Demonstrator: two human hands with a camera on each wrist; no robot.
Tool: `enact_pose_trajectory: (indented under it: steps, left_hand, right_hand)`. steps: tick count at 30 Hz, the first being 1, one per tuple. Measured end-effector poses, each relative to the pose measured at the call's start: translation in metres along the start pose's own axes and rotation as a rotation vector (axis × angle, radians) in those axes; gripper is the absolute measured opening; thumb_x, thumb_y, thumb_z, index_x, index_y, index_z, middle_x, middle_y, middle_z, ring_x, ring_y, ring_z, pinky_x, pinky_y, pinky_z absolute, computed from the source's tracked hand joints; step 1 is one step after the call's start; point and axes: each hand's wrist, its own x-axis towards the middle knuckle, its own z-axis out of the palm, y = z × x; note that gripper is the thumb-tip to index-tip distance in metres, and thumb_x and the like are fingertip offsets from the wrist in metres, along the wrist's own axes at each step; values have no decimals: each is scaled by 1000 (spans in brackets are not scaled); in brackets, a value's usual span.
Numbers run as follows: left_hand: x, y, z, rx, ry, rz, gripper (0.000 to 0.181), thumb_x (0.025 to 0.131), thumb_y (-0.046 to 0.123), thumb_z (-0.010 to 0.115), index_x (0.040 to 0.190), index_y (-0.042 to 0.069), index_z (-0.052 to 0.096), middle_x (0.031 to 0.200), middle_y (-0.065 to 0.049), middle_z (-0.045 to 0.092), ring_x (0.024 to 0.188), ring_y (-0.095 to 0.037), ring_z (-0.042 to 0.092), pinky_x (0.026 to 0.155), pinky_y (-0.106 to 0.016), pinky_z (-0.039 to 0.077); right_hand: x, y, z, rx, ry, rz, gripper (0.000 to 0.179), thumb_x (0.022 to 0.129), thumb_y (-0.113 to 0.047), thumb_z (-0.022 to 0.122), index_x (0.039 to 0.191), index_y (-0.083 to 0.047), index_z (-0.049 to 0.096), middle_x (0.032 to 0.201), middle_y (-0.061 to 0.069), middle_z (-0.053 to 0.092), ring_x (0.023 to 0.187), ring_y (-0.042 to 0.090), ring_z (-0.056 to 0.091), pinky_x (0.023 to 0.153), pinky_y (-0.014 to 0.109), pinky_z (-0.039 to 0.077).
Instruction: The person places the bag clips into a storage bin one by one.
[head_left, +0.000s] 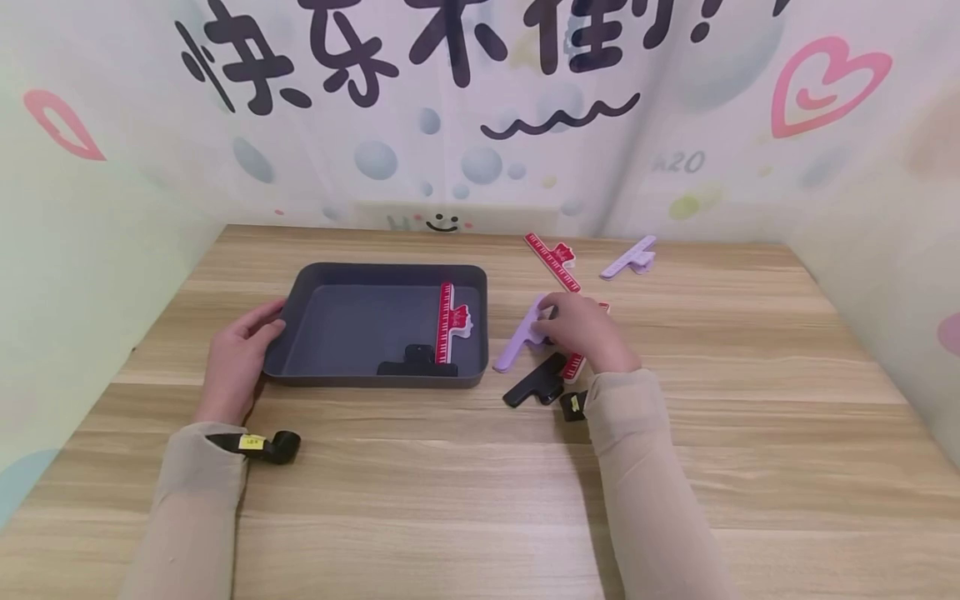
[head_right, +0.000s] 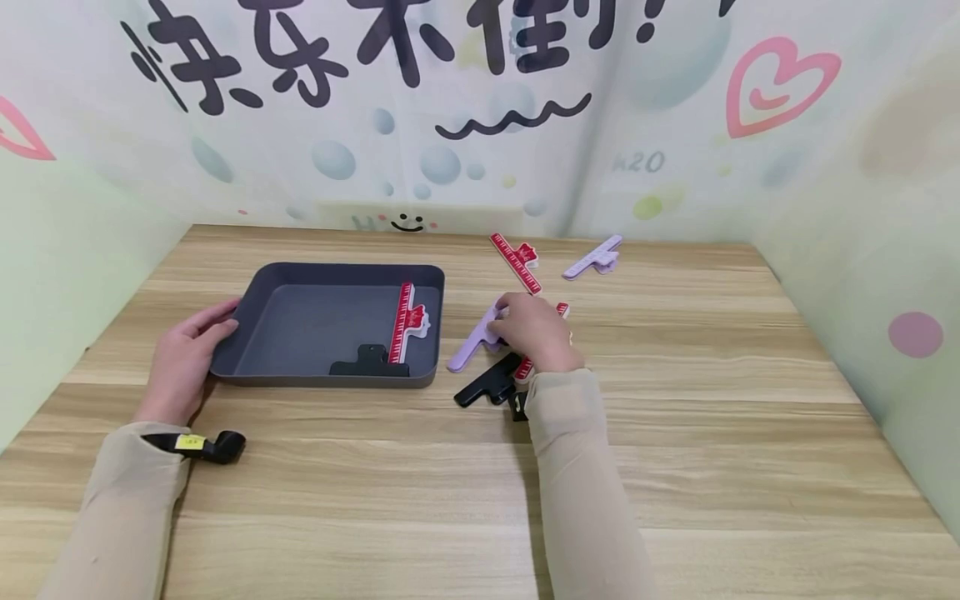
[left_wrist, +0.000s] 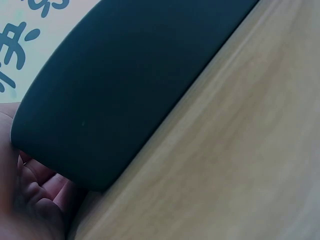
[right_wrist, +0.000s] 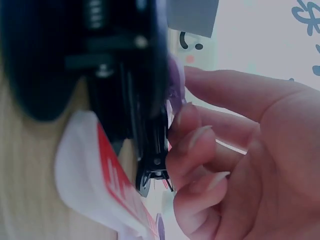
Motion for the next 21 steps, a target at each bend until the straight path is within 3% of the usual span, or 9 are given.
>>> enact_pose_trajectory:
  steps: [9, 15, 21]
  left_hand:
    - [0, 2, 1, 5, 4, -8, 42, 89, 36, 51, 129, 23, 49, 132, 2, 46, 117, -9, 38, 92, -23, 34]
    - [0, 3, 0, 3, 1, -4, 42, 89, 35, 51, 129, 22, 49, 132, 2, 46, 117, -9, 39, 82, -10, 36]
    - [1, 2, 1, -7, 6, 2, 42, 89, 34, 52, 129, 21, 50, 131, 1, 47, 116, -9, 40, 78, -8, 37]
  right_hand:
    - [-1, -3, 1, -19, 32, -8, 40, 83, -25, 60, 120, -9, 55, 85, 8, 59, 71, 22, 51, 61, 31, 39]
    - [-3, -7, 1, -29, 46, -20, 39, 82, -24, 62, 118, -9, 58, 92, 8, 61, 78, 22, 52, 67, 33, 40]
    - [-1, -9, 3, -29, 46, -34, 37, 81, -23, 63, 114, -9, 60, 98, 8, 63, 84, 21, 54, 75, 36, 42]
